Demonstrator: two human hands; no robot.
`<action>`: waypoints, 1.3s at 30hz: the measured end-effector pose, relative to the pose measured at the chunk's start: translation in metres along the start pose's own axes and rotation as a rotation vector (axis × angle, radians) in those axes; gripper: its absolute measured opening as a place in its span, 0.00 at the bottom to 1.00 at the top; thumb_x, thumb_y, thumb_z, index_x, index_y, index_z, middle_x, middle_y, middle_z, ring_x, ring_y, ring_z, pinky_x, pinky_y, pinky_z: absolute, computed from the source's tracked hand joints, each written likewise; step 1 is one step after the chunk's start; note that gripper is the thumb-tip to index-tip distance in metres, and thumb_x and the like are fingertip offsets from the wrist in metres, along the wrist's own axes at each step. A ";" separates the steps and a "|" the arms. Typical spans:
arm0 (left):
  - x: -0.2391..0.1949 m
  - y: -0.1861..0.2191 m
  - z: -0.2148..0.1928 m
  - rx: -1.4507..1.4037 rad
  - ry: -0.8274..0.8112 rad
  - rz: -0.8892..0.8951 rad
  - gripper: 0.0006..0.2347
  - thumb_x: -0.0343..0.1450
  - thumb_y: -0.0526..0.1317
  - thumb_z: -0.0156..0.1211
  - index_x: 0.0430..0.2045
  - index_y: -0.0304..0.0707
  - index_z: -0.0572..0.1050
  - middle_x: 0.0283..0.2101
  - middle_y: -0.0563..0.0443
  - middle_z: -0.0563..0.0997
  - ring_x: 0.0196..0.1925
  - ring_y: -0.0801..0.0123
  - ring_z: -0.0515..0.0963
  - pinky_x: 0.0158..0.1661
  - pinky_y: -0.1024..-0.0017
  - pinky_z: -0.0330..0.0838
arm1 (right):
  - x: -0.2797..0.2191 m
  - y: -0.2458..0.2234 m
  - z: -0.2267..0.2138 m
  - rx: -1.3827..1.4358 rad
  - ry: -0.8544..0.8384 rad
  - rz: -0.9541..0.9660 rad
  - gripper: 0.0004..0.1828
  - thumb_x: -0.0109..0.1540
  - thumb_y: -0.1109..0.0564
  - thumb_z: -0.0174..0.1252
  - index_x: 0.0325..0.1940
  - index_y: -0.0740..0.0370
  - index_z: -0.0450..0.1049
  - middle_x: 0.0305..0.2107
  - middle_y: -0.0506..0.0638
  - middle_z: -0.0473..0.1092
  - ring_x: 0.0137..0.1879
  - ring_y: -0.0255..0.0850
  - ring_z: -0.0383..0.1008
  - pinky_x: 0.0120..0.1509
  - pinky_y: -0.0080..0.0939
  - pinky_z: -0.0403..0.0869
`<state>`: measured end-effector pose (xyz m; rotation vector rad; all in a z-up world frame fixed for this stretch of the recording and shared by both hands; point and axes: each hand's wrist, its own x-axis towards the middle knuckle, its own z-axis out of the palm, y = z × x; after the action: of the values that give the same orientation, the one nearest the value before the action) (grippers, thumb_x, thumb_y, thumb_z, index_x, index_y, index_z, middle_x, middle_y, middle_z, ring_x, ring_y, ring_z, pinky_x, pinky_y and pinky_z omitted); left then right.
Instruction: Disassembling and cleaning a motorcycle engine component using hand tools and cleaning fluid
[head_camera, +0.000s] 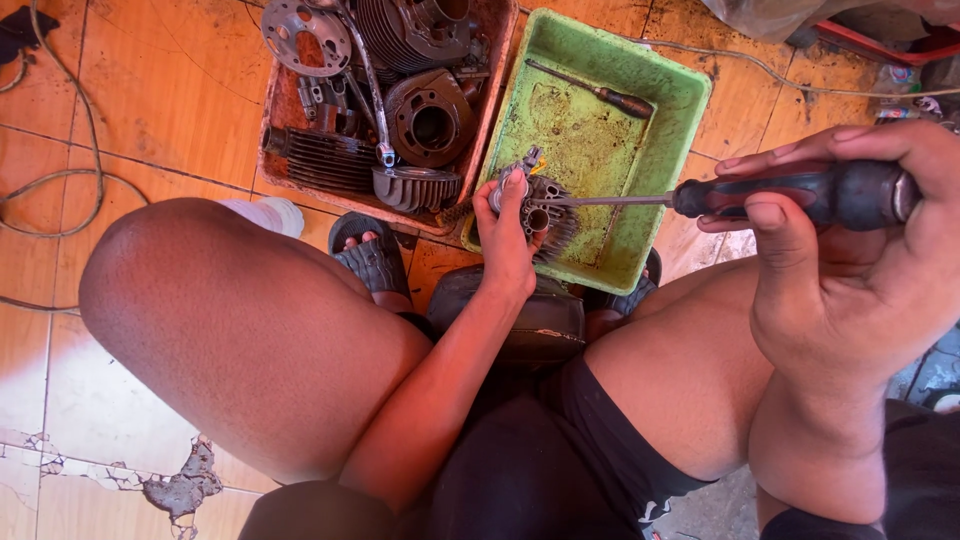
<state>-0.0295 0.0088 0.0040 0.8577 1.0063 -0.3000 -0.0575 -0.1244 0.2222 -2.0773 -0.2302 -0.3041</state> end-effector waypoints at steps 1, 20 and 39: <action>0.000 0.000 0.000 -0.007 0.001 -0.003 0.21 0.63 0.56 0.61 0.44 0.52 0.65 0.55 0.54 0.71 0.48 0.69 0.70 0.34 0.70 0.73 | -0.001 0.002 -0.001 -0.017 -0.005 -0.017 0.15 0.79 0.69 0.48 0.63 0.74 0.49 0.50 0.76 0.60 0.54 0.64 0.77 0.54 0.54 0.84; -0.008 0.006 0.002 0.026 -0.027 -0.011 0.22 0.63 0.56 0.62 0.45 0.51 0.65 0.53 0.53 0.73 0.46 0.71 0.70 0.34 0.72 0.74 | -0.001 0.005 0.000 -0.041 -0.036 -0.050 0.16 0.78 0.72 0.49 0.63 0.78 0.49 0.50 0.79 0.60 0.54 0.66 0.77 0.56 0.54 0.83; -0.006 0.005 0.001 0.030 -0.016 -0.025 0.25 0.61 0.58 0.62 0.47 0.51 0.66 0.52 0.53 0.73 0.45 0.71 0.71 0.32 0.74 0.72 | -0.002 0.000 0.004 -0.039 -0.023 -0.028 0.15 0.80 0.67 0.48 0.64 0.78 0.49 0.53 0.77 0.59 0.56 0.66 0.77 0.53 0.52 0.83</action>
<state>-0.0290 0.0107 0.0120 0.8693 1.0004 -0.3436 -0.0591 -0.1209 0.2199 -2.1188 -0.2686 -0.3040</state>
